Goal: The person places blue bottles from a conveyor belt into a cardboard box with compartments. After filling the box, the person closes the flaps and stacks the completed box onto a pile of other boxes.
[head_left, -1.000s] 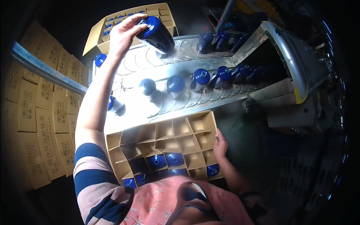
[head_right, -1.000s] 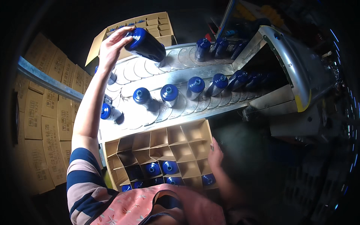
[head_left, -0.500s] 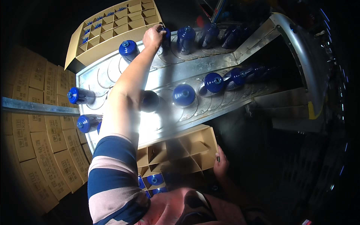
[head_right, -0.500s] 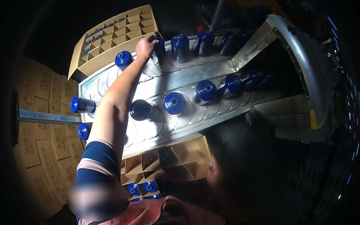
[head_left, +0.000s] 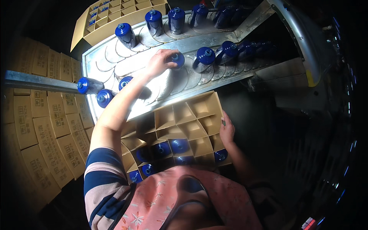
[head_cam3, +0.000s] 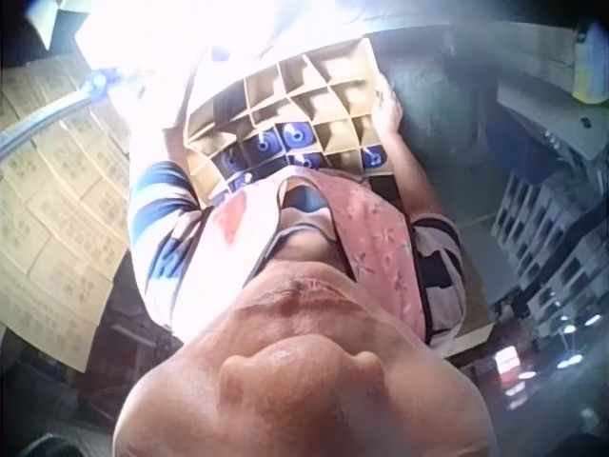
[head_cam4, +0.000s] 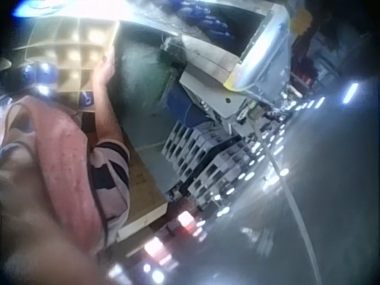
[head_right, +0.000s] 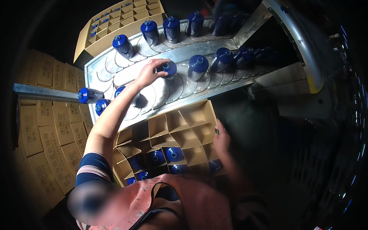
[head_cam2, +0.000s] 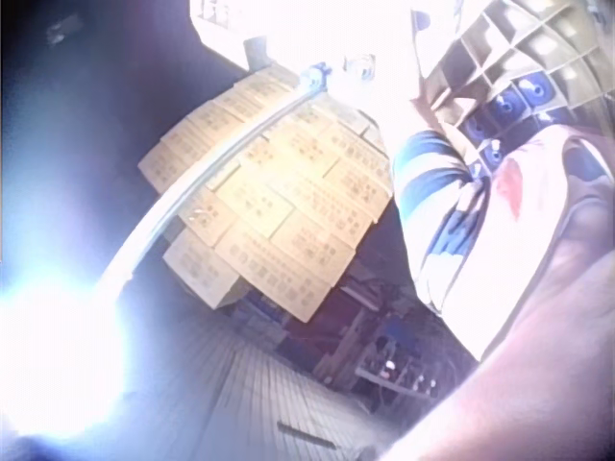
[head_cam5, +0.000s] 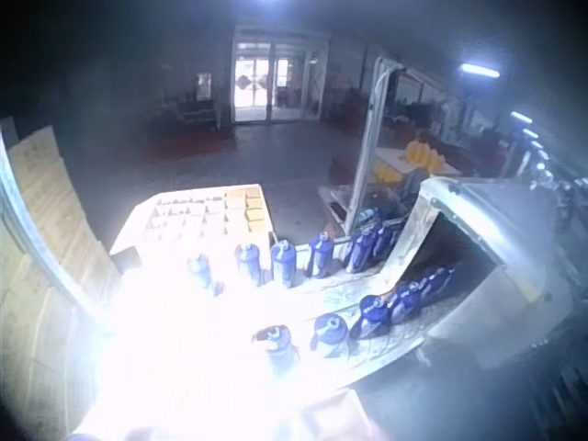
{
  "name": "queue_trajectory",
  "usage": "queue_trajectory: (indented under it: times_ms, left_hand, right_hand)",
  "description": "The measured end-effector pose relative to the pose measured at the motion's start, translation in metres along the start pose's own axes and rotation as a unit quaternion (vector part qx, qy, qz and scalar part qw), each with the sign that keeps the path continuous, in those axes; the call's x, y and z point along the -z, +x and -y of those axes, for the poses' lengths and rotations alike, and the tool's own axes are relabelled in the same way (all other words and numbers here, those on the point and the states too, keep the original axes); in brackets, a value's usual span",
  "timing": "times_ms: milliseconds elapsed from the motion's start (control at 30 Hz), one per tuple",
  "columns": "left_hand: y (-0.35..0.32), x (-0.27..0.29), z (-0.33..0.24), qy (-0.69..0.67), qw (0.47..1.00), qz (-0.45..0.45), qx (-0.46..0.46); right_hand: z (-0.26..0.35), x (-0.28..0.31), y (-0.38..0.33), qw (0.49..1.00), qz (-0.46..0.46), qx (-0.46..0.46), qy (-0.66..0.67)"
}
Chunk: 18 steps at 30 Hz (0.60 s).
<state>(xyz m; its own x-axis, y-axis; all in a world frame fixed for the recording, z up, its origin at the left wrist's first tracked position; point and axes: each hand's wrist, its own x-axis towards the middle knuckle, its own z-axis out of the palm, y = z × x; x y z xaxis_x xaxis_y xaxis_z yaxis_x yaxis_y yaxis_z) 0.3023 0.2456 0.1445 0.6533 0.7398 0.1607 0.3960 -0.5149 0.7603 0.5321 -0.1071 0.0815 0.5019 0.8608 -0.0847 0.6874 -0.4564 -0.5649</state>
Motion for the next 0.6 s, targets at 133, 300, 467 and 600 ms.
queue_trajectory:
  times_ms: [133,300,467,600]
  left_hand:
    - [-0.003,-0.03,0.002,-0.042,0.999,-0.016,-0.001]
    - [0.004,-0.046,-0.027,0.013,0.996,-0.01,0.082]
    - [-0.033,-0.047,-0.069,-0.009,0.991,-0.135,0.003]
    - [-0.165,-0.012,-0.054,-0.177,0.969,-0.16,0.068]
  right_hand:
    - [-0.005,-0.001,-0.016,1.0,0.0,-0.009,-0.022]
    - [-0.009,0.005,-0.019,0.999,0.007,0.022,-0.044]
    - [-0.016,0.014,-0.02,1.0,0.004,-0.016,0.026]
    - [0.0,0.022,-0.03,0.977,-0.08,0.123,0.155]
